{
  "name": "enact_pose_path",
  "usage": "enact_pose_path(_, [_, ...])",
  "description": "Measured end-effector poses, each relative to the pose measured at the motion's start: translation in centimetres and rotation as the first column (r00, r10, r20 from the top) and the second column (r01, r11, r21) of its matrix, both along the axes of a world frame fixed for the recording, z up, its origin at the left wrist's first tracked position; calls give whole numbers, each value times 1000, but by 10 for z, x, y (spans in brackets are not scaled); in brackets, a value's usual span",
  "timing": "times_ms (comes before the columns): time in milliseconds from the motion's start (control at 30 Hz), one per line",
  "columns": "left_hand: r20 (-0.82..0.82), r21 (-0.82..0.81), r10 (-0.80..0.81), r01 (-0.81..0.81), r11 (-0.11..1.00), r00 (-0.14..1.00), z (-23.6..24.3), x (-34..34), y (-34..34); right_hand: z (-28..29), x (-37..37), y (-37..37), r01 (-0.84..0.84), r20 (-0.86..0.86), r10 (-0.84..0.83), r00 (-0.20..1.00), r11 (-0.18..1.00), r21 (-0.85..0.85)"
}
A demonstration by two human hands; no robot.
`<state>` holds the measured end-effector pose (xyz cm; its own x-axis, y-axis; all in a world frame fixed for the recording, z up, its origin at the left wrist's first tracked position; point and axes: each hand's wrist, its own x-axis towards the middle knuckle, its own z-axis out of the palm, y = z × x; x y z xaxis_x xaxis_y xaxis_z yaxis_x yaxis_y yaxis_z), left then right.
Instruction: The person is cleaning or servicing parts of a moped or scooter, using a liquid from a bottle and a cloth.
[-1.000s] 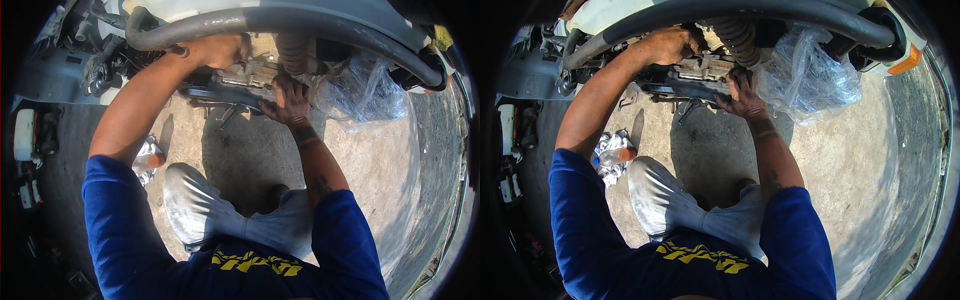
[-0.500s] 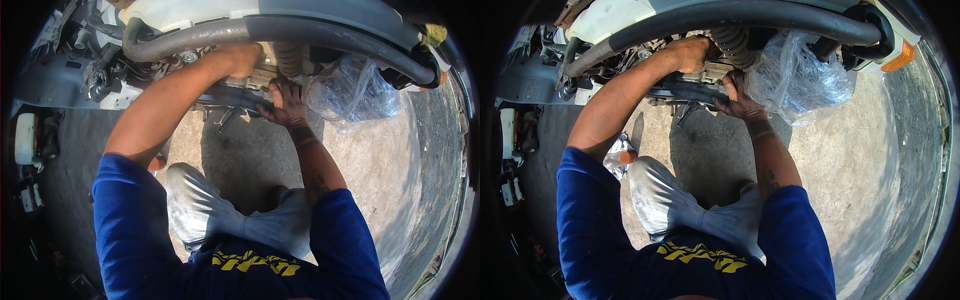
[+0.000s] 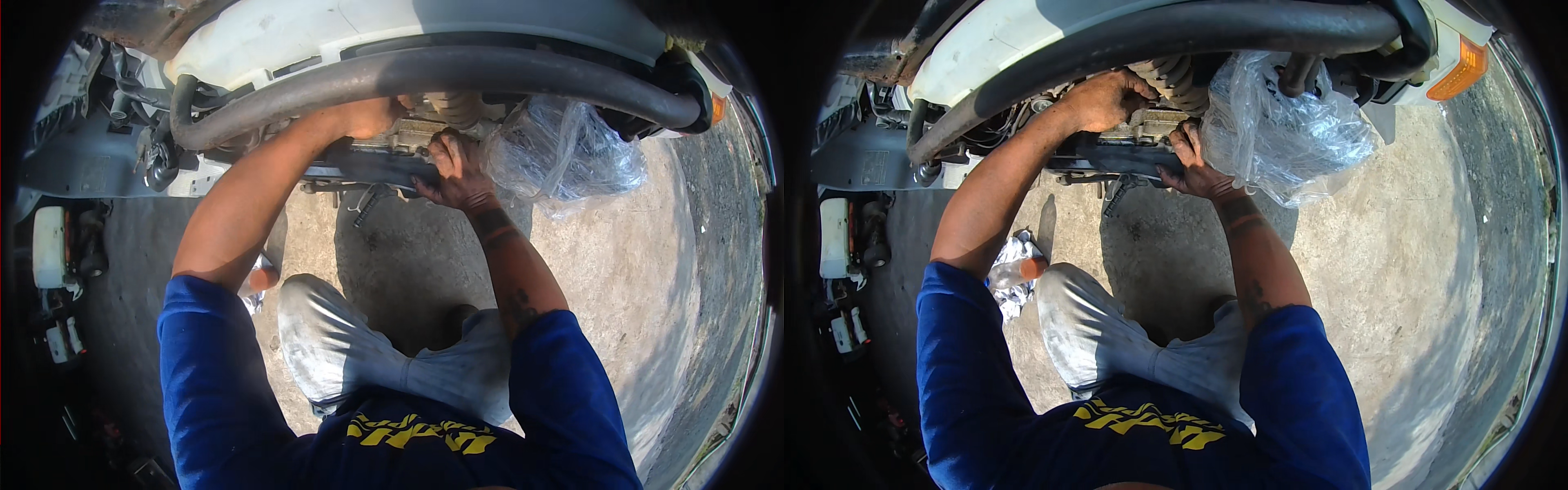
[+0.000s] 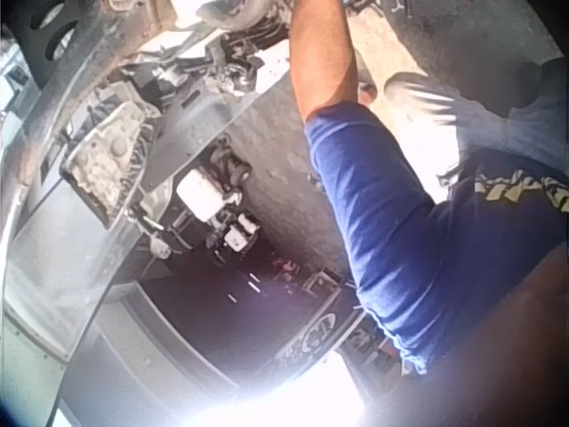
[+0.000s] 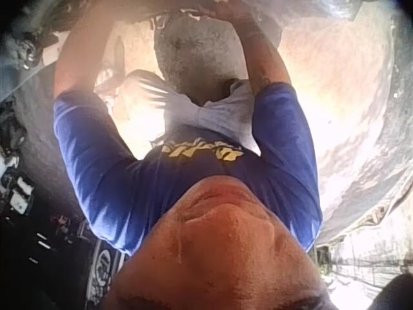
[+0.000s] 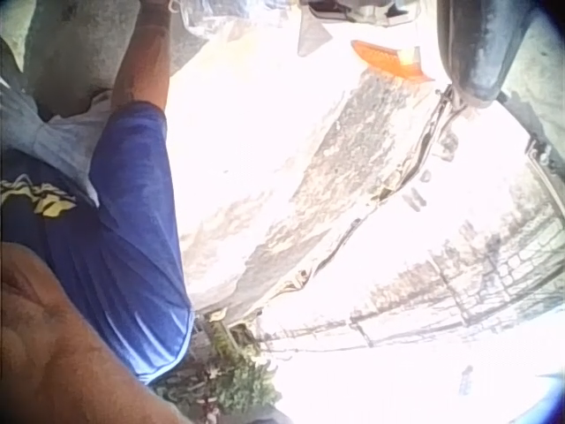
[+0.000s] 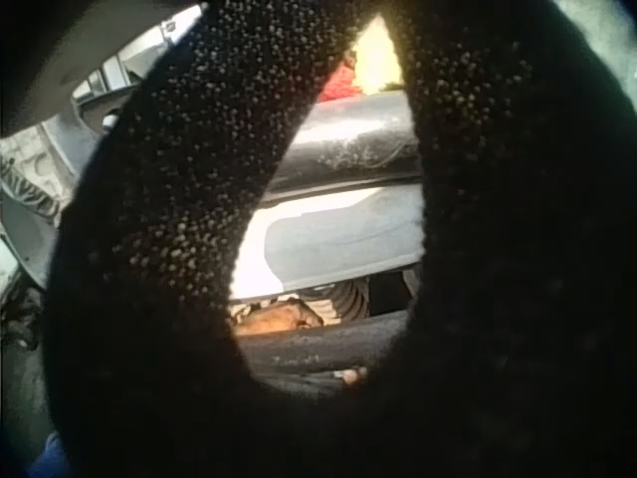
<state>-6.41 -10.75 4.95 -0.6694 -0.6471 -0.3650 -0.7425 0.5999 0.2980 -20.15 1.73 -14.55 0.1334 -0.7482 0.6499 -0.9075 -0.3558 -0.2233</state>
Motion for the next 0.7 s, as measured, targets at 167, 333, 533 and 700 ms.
enact_pose_path(167, [53,160,32,-40,986,998,-8,15,-19,3,-5,0,-13,27,13,1000,1000,21])
enact_pose_path(333, [-9,38,68,-67,997,998,-28,13,-12,3,1,-2,-56,93,50,994,996,65])
enact_pose_path(533, [-1,-54,-86,86,995,996,-10,35,6,1,-2,0,-22,26,23,999,998,-55])
enact_pose_path(700, [10,-134,126,-124,983,992,-29,32,28,-3,-2,0,-41,83,38,996,998,37])
